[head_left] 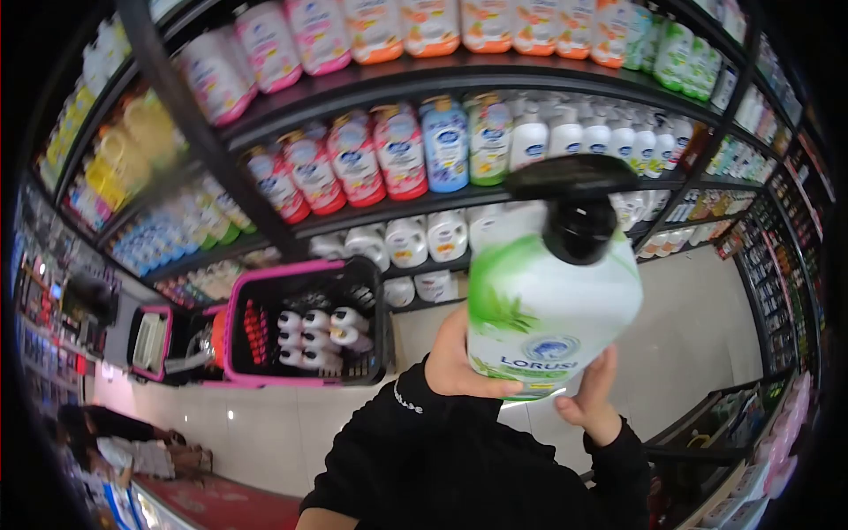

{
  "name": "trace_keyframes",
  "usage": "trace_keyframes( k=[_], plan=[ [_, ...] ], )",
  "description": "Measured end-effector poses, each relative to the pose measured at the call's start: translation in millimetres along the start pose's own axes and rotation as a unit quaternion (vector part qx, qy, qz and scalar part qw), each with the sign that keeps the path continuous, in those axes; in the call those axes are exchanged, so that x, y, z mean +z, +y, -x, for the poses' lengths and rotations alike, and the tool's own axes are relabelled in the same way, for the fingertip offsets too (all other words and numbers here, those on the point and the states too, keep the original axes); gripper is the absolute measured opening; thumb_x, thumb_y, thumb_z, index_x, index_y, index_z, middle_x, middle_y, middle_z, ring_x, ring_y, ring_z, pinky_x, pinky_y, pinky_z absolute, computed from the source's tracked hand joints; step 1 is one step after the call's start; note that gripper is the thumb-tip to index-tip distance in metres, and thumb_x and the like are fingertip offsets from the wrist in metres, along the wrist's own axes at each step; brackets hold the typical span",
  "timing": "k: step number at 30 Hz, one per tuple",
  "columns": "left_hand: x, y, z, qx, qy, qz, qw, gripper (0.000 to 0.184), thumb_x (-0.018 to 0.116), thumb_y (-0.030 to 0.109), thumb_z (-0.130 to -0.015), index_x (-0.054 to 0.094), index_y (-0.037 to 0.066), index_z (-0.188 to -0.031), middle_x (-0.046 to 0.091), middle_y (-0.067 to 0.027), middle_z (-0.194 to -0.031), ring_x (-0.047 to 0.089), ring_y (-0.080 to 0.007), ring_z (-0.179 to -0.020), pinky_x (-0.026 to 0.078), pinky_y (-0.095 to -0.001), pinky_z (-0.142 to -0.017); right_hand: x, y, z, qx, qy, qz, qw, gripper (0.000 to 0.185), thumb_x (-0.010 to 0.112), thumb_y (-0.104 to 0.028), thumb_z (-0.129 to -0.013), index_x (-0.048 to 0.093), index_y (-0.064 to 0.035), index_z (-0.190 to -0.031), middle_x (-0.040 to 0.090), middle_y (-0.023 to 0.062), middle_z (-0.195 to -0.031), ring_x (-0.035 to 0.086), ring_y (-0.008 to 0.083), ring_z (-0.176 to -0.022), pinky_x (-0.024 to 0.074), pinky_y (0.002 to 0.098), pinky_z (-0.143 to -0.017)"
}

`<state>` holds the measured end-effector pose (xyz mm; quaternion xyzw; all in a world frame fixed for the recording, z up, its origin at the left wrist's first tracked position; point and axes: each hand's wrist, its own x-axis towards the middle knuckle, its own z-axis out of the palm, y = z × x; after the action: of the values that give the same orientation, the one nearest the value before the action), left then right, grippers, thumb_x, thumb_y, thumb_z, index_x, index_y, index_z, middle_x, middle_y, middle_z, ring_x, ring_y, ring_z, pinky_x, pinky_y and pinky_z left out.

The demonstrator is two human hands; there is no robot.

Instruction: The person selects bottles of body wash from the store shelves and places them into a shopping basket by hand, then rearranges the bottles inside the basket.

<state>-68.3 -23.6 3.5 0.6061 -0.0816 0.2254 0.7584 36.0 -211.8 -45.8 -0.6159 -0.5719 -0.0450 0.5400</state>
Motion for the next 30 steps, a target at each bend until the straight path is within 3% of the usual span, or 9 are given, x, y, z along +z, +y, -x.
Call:
trace_keyframes(
  k=[2,4,11,16,20,23,24,27,30],
  plan=[
    [-8,9,19,-0.011,-0.022,-0.037,0.999,0.077,0.078,0.018,-0.055,0.039,-0.001,-0.118,0.049,-0.0089,-0.109,0.047,-0.0176,-0.102,0.037,-0.0313,-0.087,5,-11,1,0.010,0.030,-0.046,0.998,0.094,0.069,-0.036,-0.067,0.013,0.0058,-0.130,0.030,0.0223,-0.128,0.036,0.0315,-0.117,0.0307,0.0406,-0.094],
    [-15,17,38,-0.042,-0.011,-0.022,0.999,0.077,0.078,0.018,-0.055,0.039,-0.001,-0.118,0.049,-0.0089,-0.109,0.047,-0.0175,-0.102,0.037,-0.0310,-0.087,-3,-35,-14,0.179,-0.044,-0.124,0.975,0.097,0.071,-0.042,-0.063,0.019,0.0068,-0.129,0.031,0.0214,-0.128,0.035,0.0309,-0.118,0.0281,0.0405,-0.096],
    [-55,31,77,-0.012,-0.010,-0.067,0.998,0.070,0.078,0.020,-0.055,0.043,0.000,-0.111,0.052,-0.0094,-0.103,0.051,-0.0172,-0.095,0.040,-0.0304,-0.081,28,-79,-100,0.122,-0.002,-0.173,0.977,0.113,0.074,-0.054,-0.052,0.020,0.0099,-0.128,0.029,0.0205,-0.131,0.031,0.0276,-0.121,0.0226,0.0362,-0.098],
    [-104,36,95,0.023,0.028,-0.062,0.997,0.071,0.079,0.023,-0.053,0.043,-0.001,-0.109,0.056,-0.0085,-0.094,0.056,-0.0162,-0.086,0.043,-0.0292,-0.076,72,-96,-161,0.266,-0.185,-0.231,0.917,0.108,0.085,-0.038,-0.038,0.035,0.0085,-0.122,0.043,0.0140,-0.121,0.042,0.0222,-0.111,0.0287,0.0312,-0.094],
    [-163,49,112,0.003,0.057,-0.088,0.994,0.072,0.079,0.024,-0.052,0.043,0.000,-0.109,0.056,-0.0104,-0.095,0.057,-0.0185,-0.088,0.044,-0.0293,-0.076,118,-76,-191,0.232,-0.265,-0.190,0.917,0.105,0.087,-0.032,-0.029,0.041,0.0039,-0.117,0.046,0.0112,-0.114,0.045,0.0209,-0.104,0.0331,0.0313,-0.088],
    [-211,56,128,0.010,0.078,-0.182,0.980,0.071,0.078,0.026,-0.052,0.043,0.000,-0.109,0.056,-0.0129,-0.095,0.058,-0.0231,-0.086,0.045,-0.0305,-0.074,165,-59,-218,0.119,-0.366,-0.114,0.916,0.102,0.087,-0.033,-0.029,0.043,0.0021,-0.115,0.046,0.0119,-0.113,0.046,0.0223,-0.104,0.0339,0.0320,-0.088],
    [-227,55,134,0.002,0.075,-0.211,0.975,0.072,0.079,0.025,-0.052,0.044,0.000,-0.111,0.056,-0.0130,-0.097,0.058,-0.0236,-0.088,0.045,-0.0312,-0.075,187,-62,-224,0.186,-0.364,-0.161,0.898,0.097,0.087,-0.031,-0.030,0.046,0.0005,-0.112,0.048,0.0120,-0.111,0.046,0.0234,-0.104,0.0347,0.0327,-0.087],
    [-264,51,148,-0.022,0.081,-0.249,0.965,0.074,0.079,0.024,-0.052,0.044,0.000,-0.112,0.056,-0.0131,-0.099,0.057,-0.0256,-0.090,0.046,-0.0326,-0.076,236,-59,-251,0.157,-0.471,-0.121,0.860,0.091,0.086,-0.027,-0.032,0.047,-0.0005,-0.111,0.050,0.0117,-0.110,0.047,0.0233,-0.104,0.0348,0.0336,-0.088],
    [-293,41,159,-0.036,0.096,-0.256,0.961,0.072,0.079,0.024,-0.052,0.045,0.001,-0.112,0.057,-0.0128,-0.099,0.058,-0.0271,-0.090,0.046,-0.0338,-0.076,274,-58,-262,0.231,-0.500,-0.123,0.826,0.085,0.084,-0.022,-0.037,0.047,-0.0025,-0.112,0.052,0.0105,-0.108,0.051,0.0214,-0.099,0.0377,0.0311,-0.085]
  ],
)
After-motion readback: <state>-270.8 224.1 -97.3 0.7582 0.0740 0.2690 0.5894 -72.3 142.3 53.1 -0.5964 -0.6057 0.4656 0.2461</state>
